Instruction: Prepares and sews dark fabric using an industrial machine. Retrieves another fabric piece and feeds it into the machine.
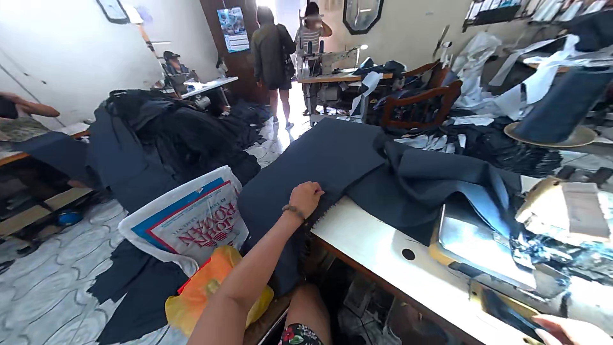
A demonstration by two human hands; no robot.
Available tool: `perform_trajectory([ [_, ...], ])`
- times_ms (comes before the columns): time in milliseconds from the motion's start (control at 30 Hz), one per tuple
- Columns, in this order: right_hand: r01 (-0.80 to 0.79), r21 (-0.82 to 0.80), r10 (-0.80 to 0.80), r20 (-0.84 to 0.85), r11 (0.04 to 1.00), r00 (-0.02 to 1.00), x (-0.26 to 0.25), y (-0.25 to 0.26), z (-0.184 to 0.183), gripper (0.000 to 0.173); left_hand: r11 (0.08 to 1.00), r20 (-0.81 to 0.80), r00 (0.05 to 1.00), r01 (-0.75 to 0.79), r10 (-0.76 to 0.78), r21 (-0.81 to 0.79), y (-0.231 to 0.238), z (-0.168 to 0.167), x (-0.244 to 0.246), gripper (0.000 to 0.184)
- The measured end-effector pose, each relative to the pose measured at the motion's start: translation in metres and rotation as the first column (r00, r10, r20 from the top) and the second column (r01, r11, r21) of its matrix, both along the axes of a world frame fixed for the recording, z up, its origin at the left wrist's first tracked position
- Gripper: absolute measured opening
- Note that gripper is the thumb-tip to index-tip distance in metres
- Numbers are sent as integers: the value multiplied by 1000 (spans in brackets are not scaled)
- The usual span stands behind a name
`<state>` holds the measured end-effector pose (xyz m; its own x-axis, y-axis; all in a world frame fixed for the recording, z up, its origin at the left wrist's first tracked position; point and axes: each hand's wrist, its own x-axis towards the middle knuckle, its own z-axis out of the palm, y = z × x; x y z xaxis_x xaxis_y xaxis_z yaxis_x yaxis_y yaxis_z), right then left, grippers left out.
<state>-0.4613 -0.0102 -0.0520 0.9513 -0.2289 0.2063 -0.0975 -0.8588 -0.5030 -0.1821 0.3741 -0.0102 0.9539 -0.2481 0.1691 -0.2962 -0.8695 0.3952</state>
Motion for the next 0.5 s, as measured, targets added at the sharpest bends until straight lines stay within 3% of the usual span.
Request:
perform_trajectory([
  [133,77,-129,-46,224,989,974,-4,-15,-29,26,999,-81,997,-4,0,-48,8,14,11,26],
  [233,109,-166,-44,354,980,934,-4,-7,-35,34,999,-123,992,39,-40,-10,16,20,26,29],
  [400,-72,-33,80,452,997,888,-3,34,-37,23,998,-204,979,37,-24,59,17,29,40,33],
  [500,-238,89,173,452,967,875,3,59,-50,25,997,-189,979,-71,77,37,16,36,46,36],
])
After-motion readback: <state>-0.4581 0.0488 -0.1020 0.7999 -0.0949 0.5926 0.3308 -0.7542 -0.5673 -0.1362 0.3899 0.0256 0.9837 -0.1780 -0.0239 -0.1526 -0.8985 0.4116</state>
